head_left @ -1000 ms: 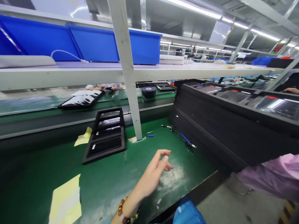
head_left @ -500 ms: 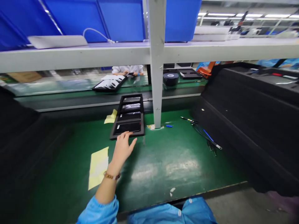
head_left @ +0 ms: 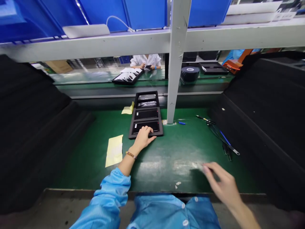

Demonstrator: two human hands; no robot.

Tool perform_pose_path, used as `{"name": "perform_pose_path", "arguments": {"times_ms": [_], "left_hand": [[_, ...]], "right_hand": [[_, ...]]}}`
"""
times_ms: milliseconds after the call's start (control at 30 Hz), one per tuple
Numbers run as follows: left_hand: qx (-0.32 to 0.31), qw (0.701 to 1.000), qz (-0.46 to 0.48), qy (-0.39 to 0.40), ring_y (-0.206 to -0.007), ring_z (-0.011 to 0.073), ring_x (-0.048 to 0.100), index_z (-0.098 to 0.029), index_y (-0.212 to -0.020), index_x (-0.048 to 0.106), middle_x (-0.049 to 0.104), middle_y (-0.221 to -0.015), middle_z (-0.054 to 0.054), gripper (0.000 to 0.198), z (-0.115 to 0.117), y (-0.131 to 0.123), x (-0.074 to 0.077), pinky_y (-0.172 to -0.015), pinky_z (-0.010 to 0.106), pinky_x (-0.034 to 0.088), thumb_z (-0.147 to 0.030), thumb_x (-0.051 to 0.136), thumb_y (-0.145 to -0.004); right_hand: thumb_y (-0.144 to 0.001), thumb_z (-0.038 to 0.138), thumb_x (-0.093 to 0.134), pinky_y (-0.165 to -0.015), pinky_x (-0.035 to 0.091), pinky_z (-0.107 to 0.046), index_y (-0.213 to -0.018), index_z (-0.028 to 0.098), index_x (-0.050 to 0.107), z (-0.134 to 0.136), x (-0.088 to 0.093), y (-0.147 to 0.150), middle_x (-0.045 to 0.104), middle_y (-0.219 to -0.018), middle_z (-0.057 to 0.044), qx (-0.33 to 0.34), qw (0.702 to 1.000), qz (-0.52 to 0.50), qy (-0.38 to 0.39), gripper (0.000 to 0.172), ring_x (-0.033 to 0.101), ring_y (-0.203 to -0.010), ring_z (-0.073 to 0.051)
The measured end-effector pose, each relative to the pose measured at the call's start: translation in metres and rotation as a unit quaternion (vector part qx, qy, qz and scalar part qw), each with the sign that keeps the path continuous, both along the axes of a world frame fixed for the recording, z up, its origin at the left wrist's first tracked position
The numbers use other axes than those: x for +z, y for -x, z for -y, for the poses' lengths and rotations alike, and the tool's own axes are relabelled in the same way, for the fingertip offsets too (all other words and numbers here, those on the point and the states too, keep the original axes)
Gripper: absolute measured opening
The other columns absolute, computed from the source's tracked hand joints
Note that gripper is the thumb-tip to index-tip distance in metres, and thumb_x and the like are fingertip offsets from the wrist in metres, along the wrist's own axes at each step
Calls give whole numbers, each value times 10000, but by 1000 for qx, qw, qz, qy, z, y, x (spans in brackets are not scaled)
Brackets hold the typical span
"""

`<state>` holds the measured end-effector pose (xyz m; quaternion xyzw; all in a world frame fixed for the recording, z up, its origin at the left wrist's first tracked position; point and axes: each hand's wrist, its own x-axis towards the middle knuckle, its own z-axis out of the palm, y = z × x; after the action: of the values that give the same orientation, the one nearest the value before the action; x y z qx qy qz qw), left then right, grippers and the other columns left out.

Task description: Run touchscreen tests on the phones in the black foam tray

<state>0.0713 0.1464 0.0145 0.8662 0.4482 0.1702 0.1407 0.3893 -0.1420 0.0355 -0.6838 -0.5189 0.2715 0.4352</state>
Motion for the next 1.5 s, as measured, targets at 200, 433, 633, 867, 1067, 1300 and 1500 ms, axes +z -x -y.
{"name": "perform_pose_path", "arguments": {"times_ms": [200, 433, 633, 867, 1067, 1300, 1500], "left_hand": [[-6, 999, 28, 24, -1055, 276, 613, -221, -1032, 657, 685, -1083, 79, 182, 125, -4, -6, -996, 450, 493, -356, 765, -976], [-57, 974, 170, 140, -1016, 251, 698, -249, -1058, 730, 750, -1041, 81, 191, 220, -3, 21, -926, 413, 553, -435, 729, -1012], [224, 971, 81, -22, -1284, 333, 632, -240, -1175, 738, 725, -1267, 146, 314, 174, 101, 21, -1156, 548, 487, -485, 575, -1065], [281, 959, -36, -15, -1578, 425, 445, -169, -1470, 605, 535, -1631, 237, 569, 139, 154, -22, -1300, 654, 367, -553, 458, -1077], [184, 982, 35, 6, -1645, 325, 380, -212, -1607, 496, 411, -1749, 180, 638, 93, 89, -7, -1364, 532, 323, -580, 489, -1086], [156, 986, -4, 57, -1485, 382, 504, -207, -1599, 537, 586, -1516, 215, 670, 7, 26, 16, -1263, 576, 408, -600, 546, -1056], [285, 957, -27, 38, -1313, 423, 565, -196, -1536, 635, 577, -1255, 224, 661, 76, 37, 10, -1131, 639, 489, -627, 399, -1094]], "right_hand": [[-953, 803, 594, -688, 685, -439, -1548, 183, 547, -47, -40, 77, 789, -1114, -110, 69, 959, -219, 165, 861, 799, -740, -275], [-1052, 651, 450, -626, 496, -360, -1455, 304, 628, -42, -28, 67, 710, -683, -10, 104, 961, 127, 224, 561, 773, -714, -320], [-1014, 753, 432, -587, 431, -353, -1211, 367, 715, -15, -32, -26, 750, -787, -23, 55, 935, 225, 269, 518, 770, -760, -326], [-1023, 688, 434, -949, 607, -554, -1428, 225, 672, -6, -49, -96, 756, -1216, -205, -203, 941, 250, 107, 660, 751, -1123, -417], [-1077, 731, 332, -1163, 444, -808, -1677, 159, 436, -24, -52, -22, 113, -1806, -326, -176, 950, 205, 156, 835, 283, -1636, -583], [-1106, 666, 337, -1176, 481, -778, -1681, 230, 476, -55, -45, -50, 132, -1858, -203, -49, 952, 266, 143, 735, 222, -1672, -546], [-1119, 586, 416, -1335, 363, -652, -1641, 229, 551, -77, -53, -76, 192, -1860, -135, 29, 950, 303, 73, 646, 214, -1704, -460]]}}
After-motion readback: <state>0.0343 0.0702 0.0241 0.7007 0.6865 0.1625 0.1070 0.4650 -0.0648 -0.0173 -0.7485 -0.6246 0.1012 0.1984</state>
